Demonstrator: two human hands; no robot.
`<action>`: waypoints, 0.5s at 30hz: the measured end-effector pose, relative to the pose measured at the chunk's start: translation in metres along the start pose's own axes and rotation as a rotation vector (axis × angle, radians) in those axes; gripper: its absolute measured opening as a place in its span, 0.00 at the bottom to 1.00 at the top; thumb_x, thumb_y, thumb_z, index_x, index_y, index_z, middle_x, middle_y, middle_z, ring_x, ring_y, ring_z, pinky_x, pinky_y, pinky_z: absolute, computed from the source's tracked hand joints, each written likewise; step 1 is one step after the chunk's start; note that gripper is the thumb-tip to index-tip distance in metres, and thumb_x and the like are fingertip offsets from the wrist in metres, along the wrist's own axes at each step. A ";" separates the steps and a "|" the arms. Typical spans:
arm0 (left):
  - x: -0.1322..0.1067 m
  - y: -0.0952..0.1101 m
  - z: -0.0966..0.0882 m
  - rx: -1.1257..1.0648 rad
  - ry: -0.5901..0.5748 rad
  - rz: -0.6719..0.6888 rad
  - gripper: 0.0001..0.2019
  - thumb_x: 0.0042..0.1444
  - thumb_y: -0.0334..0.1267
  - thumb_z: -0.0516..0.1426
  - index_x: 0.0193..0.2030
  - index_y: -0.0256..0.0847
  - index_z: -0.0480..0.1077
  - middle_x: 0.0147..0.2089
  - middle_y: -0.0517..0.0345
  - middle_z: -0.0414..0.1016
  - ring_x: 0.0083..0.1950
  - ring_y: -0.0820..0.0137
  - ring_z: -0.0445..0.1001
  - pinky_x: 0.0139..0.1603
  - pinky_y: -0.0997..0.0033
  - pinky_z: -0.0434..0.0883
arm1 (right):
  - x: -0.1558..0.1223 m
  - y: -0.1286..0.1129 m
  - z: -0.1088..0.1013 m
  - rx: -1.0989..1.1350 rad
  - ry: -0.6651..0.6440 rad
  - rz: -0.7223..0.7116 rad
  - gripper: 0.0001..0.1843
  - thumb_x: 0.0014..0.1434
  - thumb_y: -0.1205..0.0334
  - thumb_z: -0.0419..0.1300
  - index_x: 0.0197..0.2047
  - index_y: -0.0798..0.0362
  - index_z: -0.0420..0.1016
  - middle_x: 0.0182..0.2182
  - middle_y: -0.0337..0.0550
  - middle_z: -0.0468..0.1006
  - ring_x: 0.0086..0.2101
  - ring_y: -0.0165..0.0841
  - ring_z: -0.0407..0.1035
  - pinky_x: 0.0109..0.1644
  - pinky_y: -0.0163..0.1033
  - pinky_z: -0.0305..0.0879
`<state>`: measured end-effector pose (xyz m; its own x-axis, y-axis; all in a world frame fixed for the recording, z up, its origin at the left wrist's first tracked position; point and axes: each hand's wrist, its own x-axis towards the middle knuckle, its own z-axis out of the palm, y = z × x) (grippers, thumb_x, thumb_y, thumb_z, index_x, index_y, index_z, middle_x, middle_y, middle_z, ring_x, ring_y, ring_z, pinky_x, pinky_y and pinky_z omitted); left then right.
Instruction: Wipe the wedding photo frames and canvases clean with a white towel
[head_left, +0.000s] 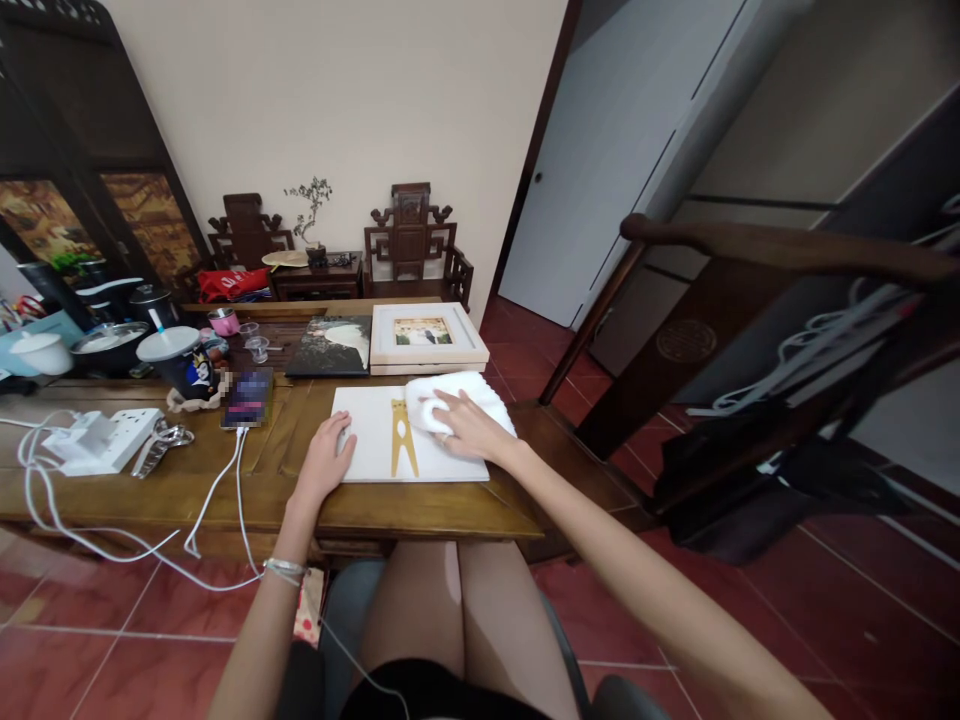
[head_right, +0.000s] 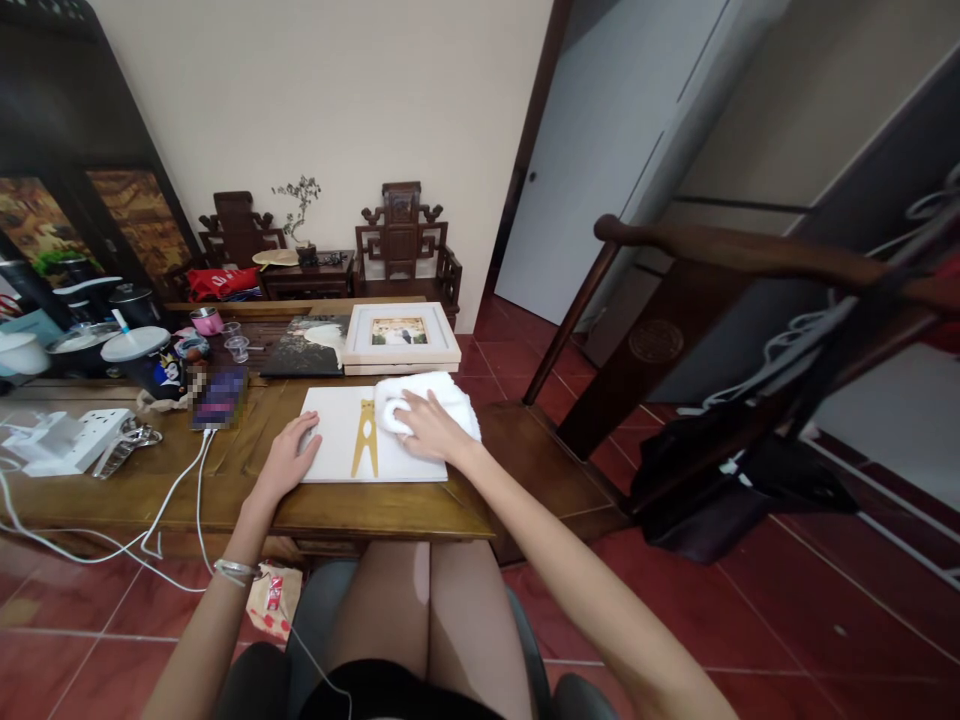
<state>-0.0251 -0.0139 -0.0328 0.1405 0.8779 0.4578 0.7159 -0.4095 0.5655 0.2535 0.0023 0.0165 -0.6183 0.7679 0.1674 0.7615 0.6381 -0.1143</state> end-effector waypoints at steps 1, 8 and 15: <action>0.000 0.000 0.000 -0.002 0.002 0.001 0.16 0.58 0.38 0.51 0.51 0.37 0.71 0.58 0.43 0.71 0.62 0.58 0.66 0.65 0.51 0.60 | -0.013 -0.006 -0.001 0.008 -0.005 -0.025 0.12 0.55 0.69 0.54 0.43 0.56 0.73 0.62 0.56 0.63 0.64 0.50 0.49 0.63 0.63 0.46; -0.001 -0.002 0.002 -0.010 0.012 0.003 0.16 0.58 0.38 0.52 0.51 0.38 0.70 0.59 0.45 0.70 0.62 0.59 0.66 0.66 0.51 0.59 | -0.055 -0.030 -0.007 0.059 -0.018 -0.104 0.10 0.53 0.69 0.54 0.39 0.53 0.73 0.63 0.51 0.63 0.65 0.49 0.48 0.64 0.64 0.43; 0.000 -0.002 0.000 0.005 -0.007 0.007 0.16 0.58 0.38 0.52 0.50 0.37 0.71 0.58 0.43 0.71 0.62 0.59 0.66 0.65 0.51 0.60 | 0.019 0.002 -0.006 -0.002 -0.003 0.071 0.14 0.59 0.67 0.51 0.46 0.59 0.71 0.56 0.63 0.69 0.57 0.51 0.62 0.59 0.59 0.53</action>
<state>-0.0262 -0.0127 -0.0337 0.1501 0.8767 0.4569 0.7183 -0.4143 0.5589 0.2445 0.0177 0.0248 -0.5630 0.8117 0.1555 0.8041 0.5815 -0.1235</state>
